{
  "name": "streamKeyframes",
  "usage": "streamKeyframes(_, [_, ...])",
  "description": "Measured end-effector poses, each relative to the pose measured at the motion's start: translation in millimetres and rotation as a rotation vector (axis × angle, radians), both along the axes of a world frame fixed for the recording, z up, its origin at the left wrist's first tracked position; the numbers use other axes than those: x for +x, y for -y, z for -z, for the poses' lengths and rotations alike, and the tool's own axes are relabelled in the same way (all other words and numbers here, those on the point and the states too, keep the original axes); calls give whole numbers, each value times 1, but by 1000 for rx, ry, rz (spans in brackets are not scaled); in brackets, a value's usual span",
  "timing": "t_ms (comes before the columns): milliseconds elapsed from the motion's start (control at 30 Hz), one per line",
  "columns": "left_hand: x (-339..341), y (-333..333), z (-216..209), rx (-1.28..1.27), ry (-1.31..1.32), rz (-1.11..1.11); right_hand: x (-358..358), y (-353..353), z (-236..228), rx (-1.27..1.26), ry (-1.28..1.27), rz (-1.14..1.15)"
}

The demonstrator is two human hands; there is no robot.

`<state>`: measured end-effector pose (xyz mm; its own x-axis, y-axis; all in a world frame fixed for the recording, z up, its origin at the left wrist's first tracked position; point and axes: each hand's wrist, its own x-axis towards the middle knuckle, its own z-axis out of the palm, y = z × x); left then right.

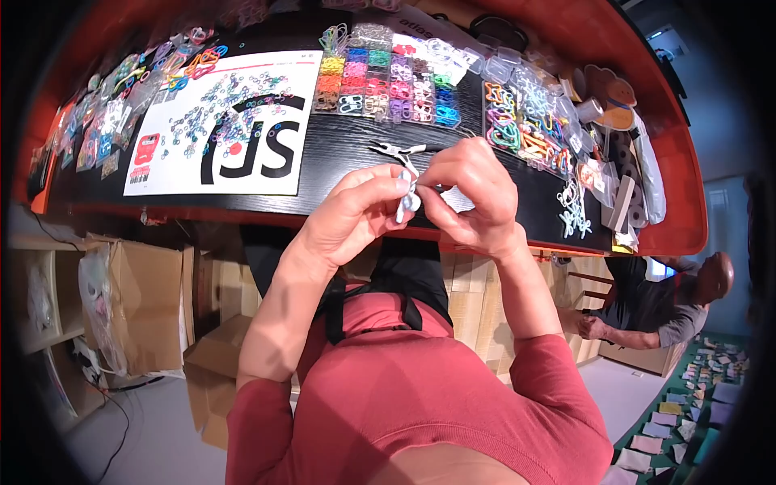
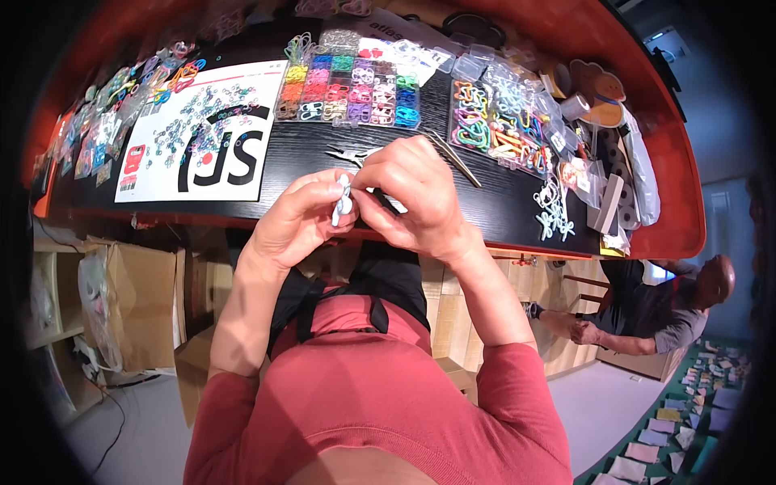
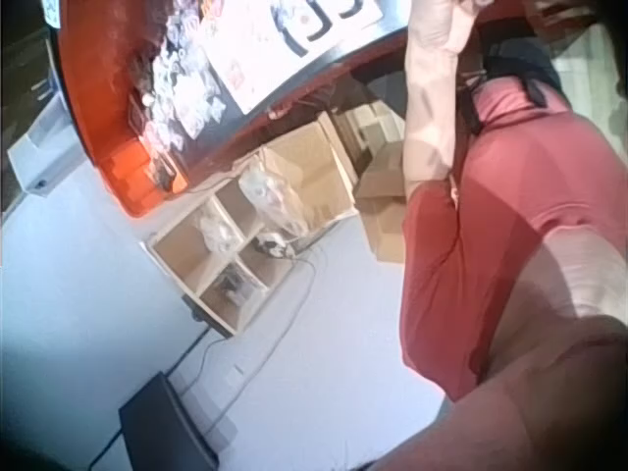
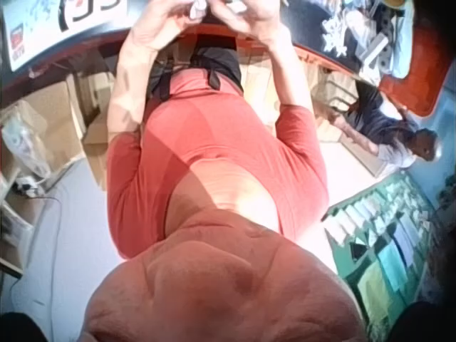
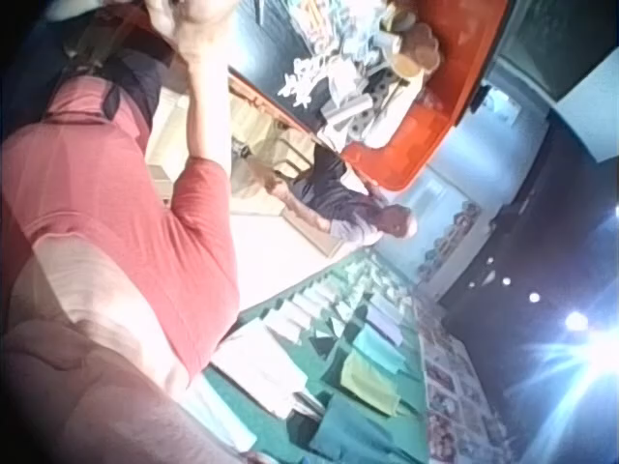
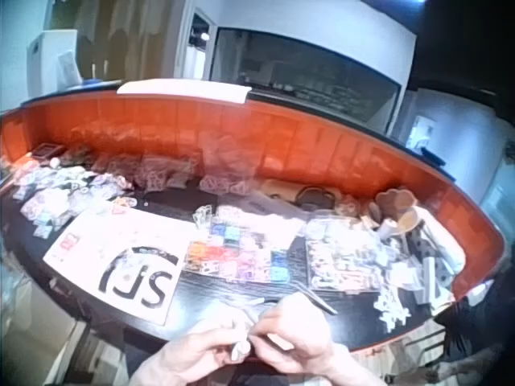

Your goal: Assembling and organizing small acrylic merchandise pins on a counter.

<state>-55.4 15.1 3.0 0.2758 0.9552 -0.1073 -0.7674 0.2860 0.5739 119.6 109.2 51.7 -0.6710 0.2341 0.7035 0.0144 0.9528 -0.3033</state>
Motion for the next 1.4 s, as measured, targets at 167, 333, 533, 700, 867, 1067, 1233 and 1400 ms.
streamKeyframes(167, [3,-4,8,45,-180,-30,11,5,8,-8,-24,0])
streamKeyframes(333, [6,4,8,31,-303,-80,19,11,12,97,12,-19])
streamKeyframes(533, [15,-11,1,40,-194,25,30,19,-3,259,9,92])
streamKeyframes(700, [20,-6,-3,60,-225,-2,33,21,4,179,7,88])
streamKeyframes(867, [14,-12,-6,134,-119,3,70,41,-82,-128,-434,132])
streamKeyframes(1067, [-18,8,-12,83,-69,-191,130,59,-138,-69,-528,-102])
streamKeyframes(1233, [-32,16,-9,74,-63,-265,77,54,-88,-273,-813,294])
streamKeyframes(1400, [-36,19,3,42,-73,-274,30,-1,15,-133,265,303])
